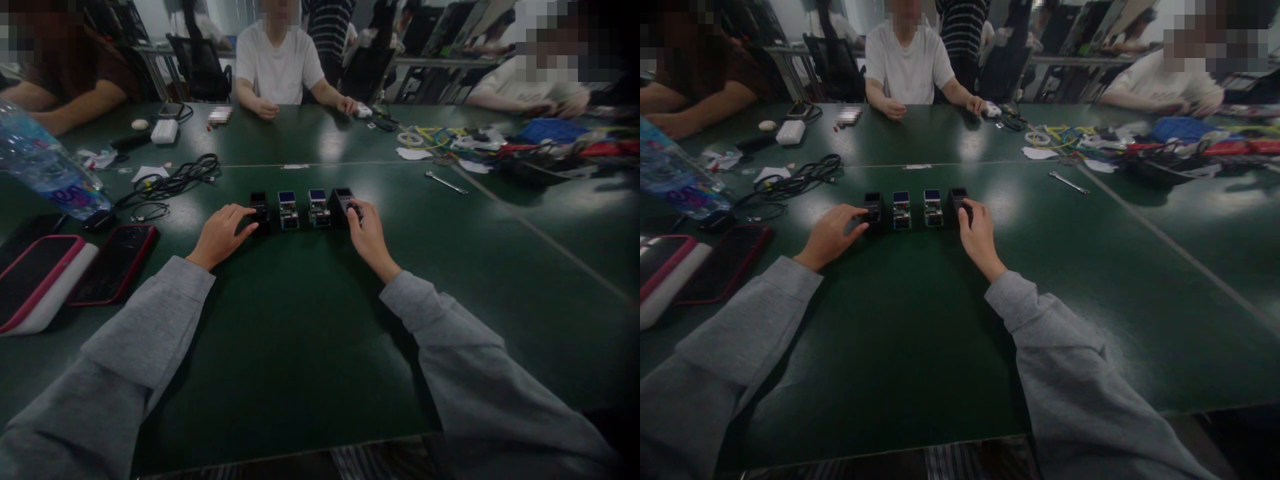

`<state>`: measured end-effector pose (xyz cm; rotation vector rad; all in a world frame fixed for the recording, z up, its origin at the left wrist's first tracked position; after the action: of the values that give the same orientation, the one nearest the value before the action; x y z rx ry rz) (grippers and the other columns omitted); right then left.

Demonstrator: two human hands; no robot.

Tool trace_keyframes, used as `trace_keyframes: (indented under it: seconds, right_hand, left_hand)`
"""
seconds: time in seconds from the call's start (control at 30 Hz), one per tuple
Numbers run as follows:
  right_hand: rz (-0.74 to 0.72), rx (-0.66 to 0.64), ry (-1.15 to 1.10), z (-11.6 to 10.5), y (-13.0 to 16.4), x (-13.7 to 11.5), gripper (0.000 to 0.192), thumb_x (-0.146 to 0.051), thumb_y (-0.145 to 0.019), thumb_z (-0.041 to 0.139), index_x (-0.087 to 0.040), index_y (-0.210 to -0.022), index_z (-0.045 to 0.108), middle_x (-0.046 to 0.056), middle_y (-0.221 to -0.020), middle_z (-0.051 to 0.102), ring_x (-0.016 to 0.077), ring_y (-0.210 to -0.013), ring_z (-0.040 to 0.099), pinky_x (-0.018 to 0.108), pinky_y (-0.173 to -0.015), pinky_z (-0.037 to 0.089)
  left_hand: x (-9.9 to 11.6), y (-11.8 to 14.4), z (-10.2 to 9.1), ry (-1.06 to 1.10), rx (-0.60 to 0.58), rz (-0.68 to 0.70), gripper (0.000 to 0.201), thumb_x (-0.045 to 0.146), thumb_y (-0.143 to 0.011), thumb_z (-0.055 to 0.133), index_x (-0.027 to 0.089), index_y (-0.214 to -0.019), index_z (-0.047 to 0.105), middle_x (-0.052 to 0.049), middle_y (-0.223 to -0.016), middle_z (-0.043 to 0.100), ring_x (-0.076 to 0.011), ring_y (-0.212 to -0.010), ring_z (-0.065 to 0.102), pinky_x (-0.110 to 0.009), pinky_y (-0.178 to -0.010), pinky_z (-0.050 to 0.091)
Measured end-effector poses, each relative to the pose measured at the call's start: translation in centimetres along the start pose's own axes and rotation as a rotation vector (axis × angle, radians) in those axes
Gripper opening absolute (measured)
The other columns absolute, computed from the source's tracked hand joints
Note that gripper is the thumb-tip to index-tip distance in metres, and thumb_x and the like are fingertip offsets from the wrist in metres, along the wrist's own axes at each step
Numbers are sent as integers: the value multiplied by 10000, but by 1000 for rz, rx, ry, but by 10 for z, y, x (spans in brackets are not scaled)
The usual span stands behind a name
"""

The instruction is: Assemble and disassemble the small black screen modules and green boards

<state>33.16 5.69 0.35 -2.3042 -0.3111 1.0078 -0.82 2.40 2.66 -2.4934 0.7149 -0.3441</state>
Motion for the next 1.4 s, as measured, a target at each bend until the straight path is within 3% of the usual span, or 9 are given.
trace_keyframes:
  seconds: [0.53,0.7,0.9,1.03,1.13,1.27,1.4]
  right_hand:
    - [0,-4,7,0,0,1,467,-523,-1000,395,-170,-1229,596,170,-1219,601,297,-1158,559,514,-1026,447]
    - [-5,-7,18,1,0,1,494,-551,-1003,366,-172,-1231,587,161,-1230,600,286,-1171,548,506,-1037,437]
    - [-7,0,24,-1,0,-2,478,-513,-1008,374,-154,-1240,585,170,-1222,596,282,-1170,543,492,-1036,440]
    - [-31,17,76,-3,0,-5,496,-517,-1013,363,-140,-1253,578,174,-1199,584,291,-1161,544,503,-1039,439]
    - [-38,24,104,-3,0,-5,503,-520,-1016,351,-140,-1263,571,170,-1189,574,289,-1142,548,499,-1028,450]
    - [-70,36,205,-7,2,-19,486,-482,-1025,339,-152,-1329,526,176,-1260,532,309,-1214,503,530,-1040,429]
    - [-293,-39,329,-7,15,-64,491,-420,-1022,397,-221,-1471,374,155,-1511,339,345,-1402,333,578,-1092,347]
  left_hand:
    - [0,-1,0,16,-2,5,410,479,-1003,445,175,-1239,586,-119,-1129,657,-255,-1040,609,-387,-891,497]
    - [0,0,-1,15,-24,-36,427,443,-1039,338,161,-1255,575,-114,-1118,654,-240,-1009,607,-377,-886,489]
    - [-5,1,-7,-13,69,-166,410,360,-1046,288,172,-1298,552,-120,-1197,640,-255,-1131,585,-413,-1004,455]
    - [-10,2,-8,-48,122,-252,443,325,-1029,331,180,-1432,448,-138,-1443,511,-284,-1344,464,-455,-1117,380]
    - [-14,2,2,-65,1,-250,480,316,-1001,404,161,-1454,438,-147,-1574,366,-322,-1430,368,-497,-1152,341]
    - [-24,5,21,-63,-219,-258,420,308,-999,399,114,-1327,577,-178,-1469,501,-322,-1360,461,-506,-1111,402]
    - [-29,6,24,-78,-238,-253,420,319,-1004,392,122,-1318,589,-174,-1438,536,-310,-1316,503,-504,-1077,438]
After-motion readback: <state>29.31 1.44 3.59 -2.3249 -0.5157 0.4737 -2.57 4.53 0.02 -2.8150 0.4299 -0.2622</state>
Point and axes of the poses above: each hand's wrist, its own y-axis away from the middle knuckle, its own z-axis out of the palm, x = y × z, the point moved 5 cm from there along -y, towards the middle knuckle
